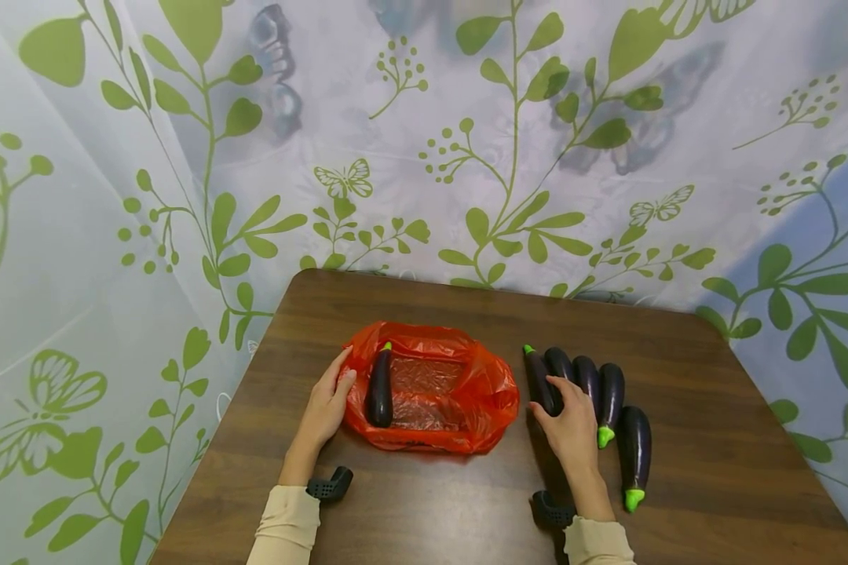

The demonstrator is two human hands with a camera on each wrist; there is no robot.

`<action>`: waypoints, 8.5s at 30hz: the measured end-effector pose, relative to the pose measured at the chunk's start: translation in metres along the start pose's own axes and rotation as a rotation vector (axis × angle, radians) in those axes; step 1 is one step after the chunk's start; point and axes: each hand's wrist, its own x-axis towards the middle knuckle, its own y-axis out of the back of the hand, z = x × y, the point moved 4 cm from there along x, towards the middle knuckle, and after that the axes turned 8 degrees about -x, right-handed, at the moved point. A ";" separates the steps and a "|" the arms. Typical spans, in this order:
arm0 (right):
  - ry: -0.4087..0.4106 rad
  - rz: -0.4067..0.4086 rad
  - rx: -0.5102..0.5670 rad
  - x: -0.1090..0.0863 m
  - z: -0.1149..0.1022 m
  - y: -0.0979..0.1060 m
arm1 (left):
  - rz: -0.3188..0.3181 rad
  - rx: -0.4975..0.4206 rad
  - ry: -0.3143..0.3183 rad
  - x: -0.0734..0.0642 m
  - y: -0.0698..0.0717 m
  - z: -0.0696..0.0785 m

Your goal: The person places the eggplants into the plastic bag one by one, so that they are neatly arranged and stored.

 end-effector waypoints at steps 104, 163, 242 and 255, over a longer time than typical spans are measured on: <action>0.027 0.246 0.238 0.003 -0.046 0.043 | 0.003 0.002 -0.013 0.001 -0.001 -0.003; 0.142 0.075 0.494 -0.008 -0.100 0.030 | 0.006 0.012 -0.013 0.001 0.000 -0.002; 0.277 -0.346 0.533 -0.045 -0.174 -0.050 | 0.002 0.011 0.006 0.001 0.000 -0.001; 0.324 -0.318 0.443 -0.048 -0.177 -0.059 | 0.005 0.013 0.009 0.001 0.000 -0.001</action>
